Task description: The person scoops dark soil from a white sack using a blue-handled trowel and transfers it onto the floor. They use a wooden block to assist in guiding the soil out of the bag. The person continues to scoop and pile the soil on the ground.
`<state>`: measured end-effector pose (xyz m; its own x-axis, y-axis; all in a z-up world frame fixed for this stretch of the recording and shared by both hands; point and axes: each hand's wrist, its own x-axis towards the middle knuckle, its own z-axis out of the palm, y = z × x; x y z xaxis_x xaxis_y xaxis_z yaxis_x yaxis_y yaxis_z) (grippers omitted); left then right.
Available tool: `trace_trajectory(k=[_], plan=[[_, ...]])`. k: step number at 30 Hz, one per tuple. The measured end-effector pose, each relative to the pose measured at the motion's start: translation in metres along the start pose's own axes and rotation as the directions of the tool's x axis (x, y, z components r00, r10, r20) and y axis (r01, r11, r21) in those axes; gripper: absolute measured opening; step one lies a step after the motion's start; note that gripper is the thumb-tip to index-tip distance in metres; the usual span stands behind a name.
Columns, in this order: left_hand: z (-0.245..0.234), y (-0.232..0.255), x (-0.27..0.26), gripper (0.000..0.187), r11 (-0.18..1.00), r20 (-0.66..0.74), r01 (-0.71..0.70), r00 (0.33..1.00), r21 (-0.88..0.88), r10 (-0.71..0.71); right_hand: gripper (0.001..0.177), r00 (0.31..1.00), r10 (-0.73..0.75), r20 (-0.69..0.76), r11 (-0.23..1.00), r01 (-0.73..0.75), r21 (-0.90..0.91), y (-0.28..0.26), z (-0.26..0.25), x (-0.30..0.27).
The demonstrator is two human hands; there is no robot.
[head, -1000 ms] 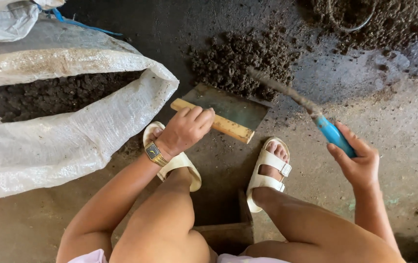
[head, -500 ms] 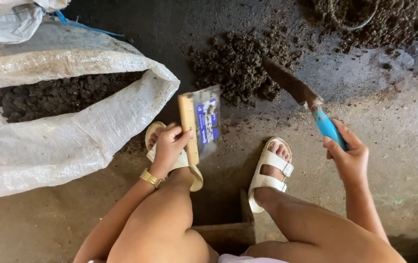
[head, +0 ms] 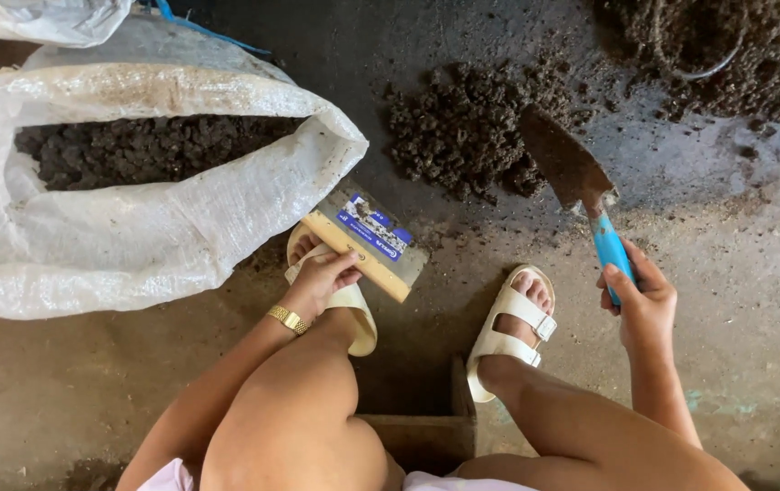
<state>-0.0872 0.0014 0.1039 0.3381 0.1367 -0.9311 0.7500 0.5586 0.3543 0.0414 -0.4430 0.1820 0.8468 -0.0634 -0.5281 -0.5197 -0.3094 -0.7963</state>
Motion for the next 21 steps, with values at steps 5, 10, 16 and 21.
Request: trace_trajectory(k=[5, 10, 16, 21], plan=[[0.009, 0.010, -0.009, 0.028, 0.984, 0.030, 0.172, 0.984, 0.045, -0.174, 0.054, 1.000, -0.005, 0.014, 1.000, 0.005, 0.002, -0.005, 0.004, -0.003], [0.006, 0.013, -0.015, 0.026, 0.984, 0.024, 0.158, 0.987, 0.079, -0.160, 0.055, 1.000, 0.025, -0.012, 1.000, -0.025, 0.017, -0.001, 0.003, 0.000], [0.003, 0.018, -0.024, 0.027, 0.981, -0.036, 0.123, 0.992, 0.149, -0.119, 0.052, 0.999, 0.032, -0.025, 0.999, -0.032, -0.017, -0.002, 0.005, 0.001], [0.005, 0.015, -0.001, 0.025, 0.971, -0.019, 0.090, 0.996, 0.224, -0.088, 0.052, 1.000, 0.014, -0.023, 1.000, -0.015, -0.013, -0.006, 0.009, 0.001]])
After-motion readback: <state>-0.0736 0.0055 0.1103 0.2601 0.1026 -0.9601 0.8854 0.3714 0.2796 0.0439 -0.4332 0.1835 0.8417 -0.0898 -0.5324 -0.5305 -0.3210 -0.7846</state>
